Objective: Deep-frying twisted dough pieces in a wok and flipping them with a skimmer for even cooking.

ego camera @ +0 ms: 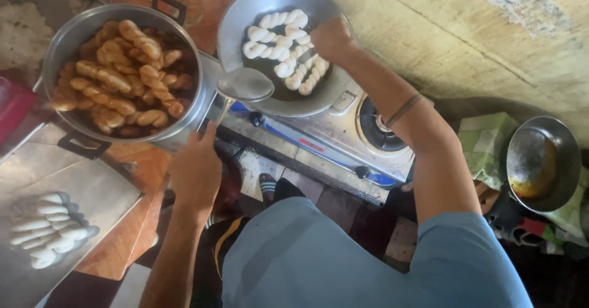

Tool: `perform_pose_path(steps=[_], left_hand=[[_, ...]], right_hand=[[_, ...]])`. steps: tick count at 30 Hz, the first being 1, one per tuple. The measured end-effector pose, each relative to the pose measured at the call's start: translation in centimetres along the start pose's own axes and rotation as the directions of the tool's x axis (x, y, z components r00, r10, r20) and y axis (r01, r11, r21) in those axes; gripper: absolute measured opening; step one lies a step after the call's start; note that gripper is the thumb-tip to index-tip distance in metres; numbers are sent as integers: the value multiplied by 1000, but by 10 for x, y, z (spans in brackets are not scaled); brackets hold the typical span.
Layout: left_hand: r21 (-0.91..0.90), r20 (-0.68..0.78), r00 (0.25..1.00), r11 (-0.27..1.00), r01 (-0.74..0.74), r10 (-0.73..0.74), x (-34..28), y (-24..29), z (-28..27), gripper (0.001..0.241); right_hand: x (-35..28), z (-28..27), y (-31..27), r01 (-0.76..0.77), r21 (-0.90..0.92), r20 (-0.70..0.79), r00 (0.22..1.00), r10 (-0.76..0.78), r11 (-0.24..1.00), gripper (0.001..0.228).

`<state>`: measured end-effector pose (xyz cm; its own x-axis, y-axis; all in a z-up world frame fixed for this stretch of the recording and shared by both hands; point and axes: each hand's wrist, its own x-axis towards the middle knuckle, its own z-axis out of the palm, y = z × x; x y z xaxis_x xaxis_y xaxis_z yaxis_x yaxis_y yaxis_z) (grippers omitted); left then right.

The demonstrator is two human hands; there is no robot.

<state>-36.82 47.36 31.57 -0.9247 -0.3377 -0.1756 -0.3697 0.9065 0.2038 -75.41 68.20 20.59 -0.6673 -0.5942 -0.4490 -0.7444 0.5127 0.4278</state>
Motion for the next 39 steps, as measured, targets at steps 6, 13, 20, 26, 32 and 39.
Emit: perform_pose_path(steps=[6,13,20,26,32,39], left_hand=[[-109,240,948,965,240,-209,-38,-2,-47,59],[-22,171,951,965,263,-256,-68,-32,-29,56],[-122,205,901,903,412,-383,-95,-48,-1,51],[-36,313,861,900,434,-402,-99,-42,-10,56],[-54,334,838,880,473,-430,-105,-49,0,53],[-107,180,900,901,419,-397,-118,-57,16,47]], right_hand=[[-13,-17,27,-19,98,59,998,13,995,33],[-31,-27,30,-71,13,-32,997,71,997,44],[-22,-23,24,-71,0,-6,997,71,997,32],[0,-11,27,-92,-65,39,995,95,994,29],[20,-1,15,-114,-99,117,985,125,989,18],[-3,-31,-3,-90,-127,166,980,111,988,30]])
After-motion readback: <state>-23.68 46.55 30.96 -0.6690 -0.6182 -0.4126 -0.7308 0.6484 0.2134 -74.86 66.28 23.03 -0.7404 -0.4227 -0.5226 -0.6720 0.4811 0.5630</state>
